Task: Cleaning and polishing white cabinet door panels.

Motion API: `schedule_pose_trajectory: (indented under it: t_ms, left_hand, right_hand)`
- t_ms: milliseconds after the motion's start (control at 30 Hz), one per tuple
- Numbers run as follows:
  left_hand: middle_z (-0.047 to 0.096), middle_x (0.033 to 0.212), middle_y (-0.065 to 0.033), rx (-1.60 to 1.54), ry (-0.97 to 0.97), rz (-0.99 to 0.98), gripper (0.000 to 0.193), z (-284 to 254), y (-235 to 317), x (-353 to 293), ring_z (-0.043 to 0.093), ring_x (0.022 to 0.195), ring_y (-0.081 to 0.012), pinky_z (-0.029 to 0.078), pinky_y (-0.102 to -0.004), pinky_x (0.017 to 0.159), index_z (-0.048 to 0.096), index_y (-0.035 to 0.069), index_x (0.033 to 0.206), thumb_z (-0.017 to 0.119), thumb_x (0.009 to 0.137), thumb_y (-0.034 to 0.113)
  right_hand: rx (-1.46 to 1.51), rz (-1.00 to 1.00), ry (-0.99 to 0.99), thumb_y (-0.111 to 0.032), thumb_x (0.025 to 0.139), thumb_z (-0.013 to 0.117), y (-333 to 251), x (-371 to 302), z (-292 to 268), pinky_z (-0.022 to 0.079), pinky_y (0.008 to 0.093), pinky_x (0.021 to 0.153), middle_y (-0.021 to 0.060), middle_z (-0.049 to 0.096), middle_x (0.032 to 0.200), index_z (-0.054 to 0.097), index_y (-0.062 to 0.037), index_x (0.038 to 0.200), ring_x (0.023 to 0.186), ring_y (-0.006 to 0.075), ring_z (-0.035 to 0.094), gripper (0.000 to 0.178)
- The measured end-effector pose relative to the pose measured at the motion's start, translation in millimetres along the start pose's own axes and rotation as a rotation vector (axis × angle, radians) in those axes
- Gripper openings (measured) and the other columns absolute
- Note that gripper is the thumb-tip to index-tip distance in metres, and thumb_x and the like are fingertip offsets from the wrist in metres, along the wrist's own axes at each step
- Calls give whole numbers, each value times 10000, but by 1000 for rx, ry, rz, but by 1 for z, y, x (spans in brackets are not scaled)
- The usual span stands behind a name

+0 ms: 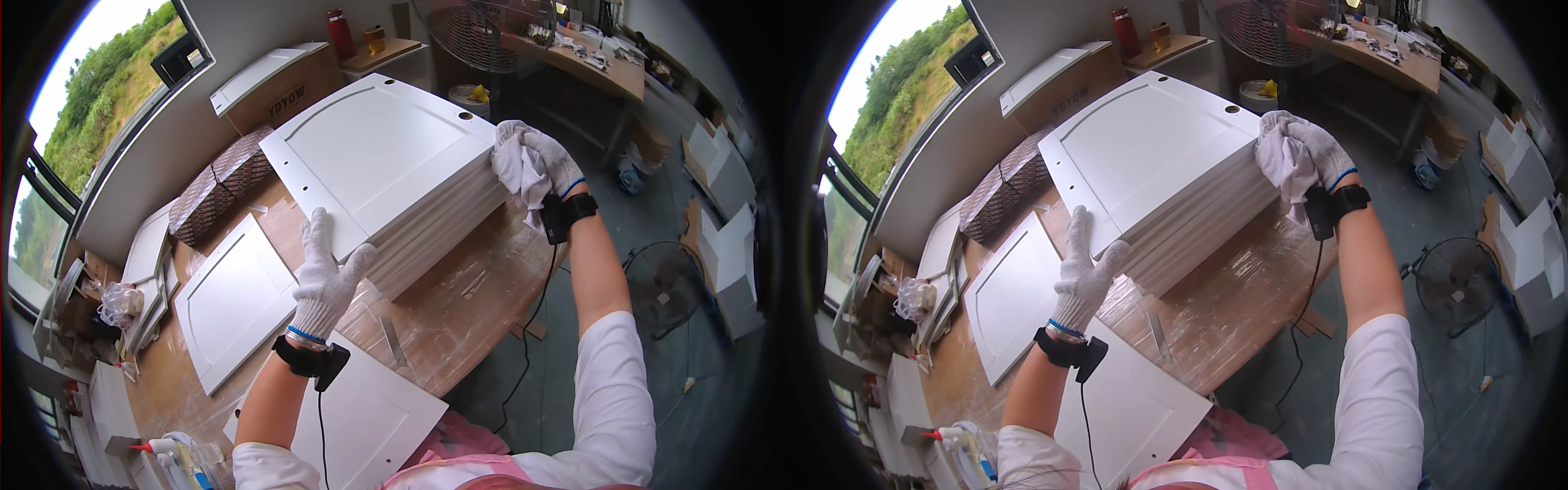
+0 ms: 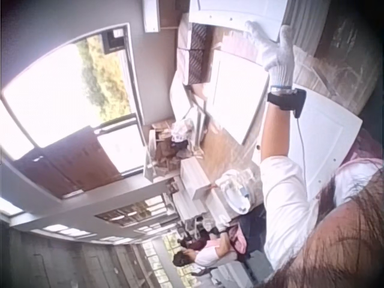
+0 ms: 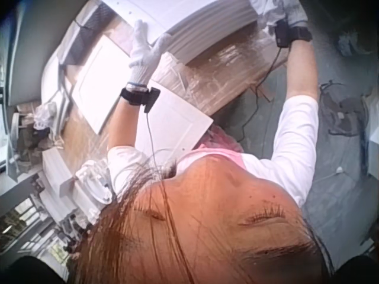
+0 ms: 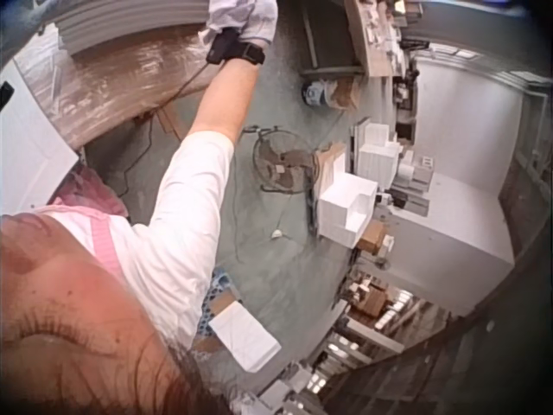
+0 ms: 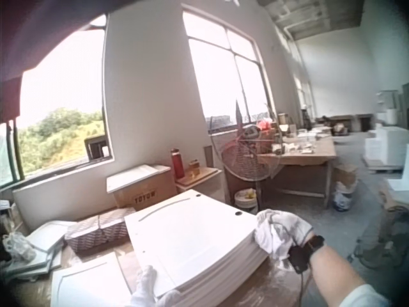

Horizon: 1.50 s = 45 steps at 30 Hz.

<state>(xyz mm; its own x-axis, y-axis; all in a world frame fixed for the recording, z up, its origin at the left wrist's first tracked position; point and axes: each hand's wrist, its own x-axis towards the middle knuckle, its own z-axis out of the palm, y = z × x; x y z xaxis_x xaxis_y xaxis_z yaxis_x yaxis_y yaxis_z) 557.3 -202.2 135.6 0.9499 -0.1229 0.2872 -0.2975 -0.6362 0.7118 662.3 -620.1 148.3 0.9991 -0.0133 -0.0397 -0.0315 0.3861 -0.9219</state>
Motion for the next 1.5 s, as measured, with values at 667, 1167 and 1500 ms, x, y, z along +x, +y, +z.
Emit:
schedule_pose_trajectory:
  t_ms: [667, 1167, 1500]
  left_hand:
    - [385, 1517, -313, 160, 49, 118, 912, -2, 4, -7, 367, 1446, -376, 304, -405, 1187, 269, -80, 1515, 783, 843, 261]
    - [418, 1476, -343, 147, 119, 134, 839, 9, 6, -21, 447, 1386, -398, 375, -407, 1138, 242, -83, 1519, 722, 896, 209]
    - [411, 1470, -348, 190, 150, 165, 806, 10, 17, -33, 424, 1387, -439, 365, -436, 1159, 349, -112, 1447, 782, 842, 198]
  right_hand:
    - [-163, -85, 20, -51, 1029, 410, 2, -16, 4, 558, 277, 888, 58, 677, 1108, 642, -56, 1209, 968, 151, 652, 294]
    - [-356, -98, -4, 9, 989, 382, 1, -19, 7, 550, 257, 877, 51, 663, 1052, 630, -51, 1175, 932, 139, 633, 316]
    - [-235, -110, -89, 0, 991, 430, -1, -33, -6, 560, 253, 848, 40, 675, 1018, 623, -35, 1179, 905, 119, 652, 272]
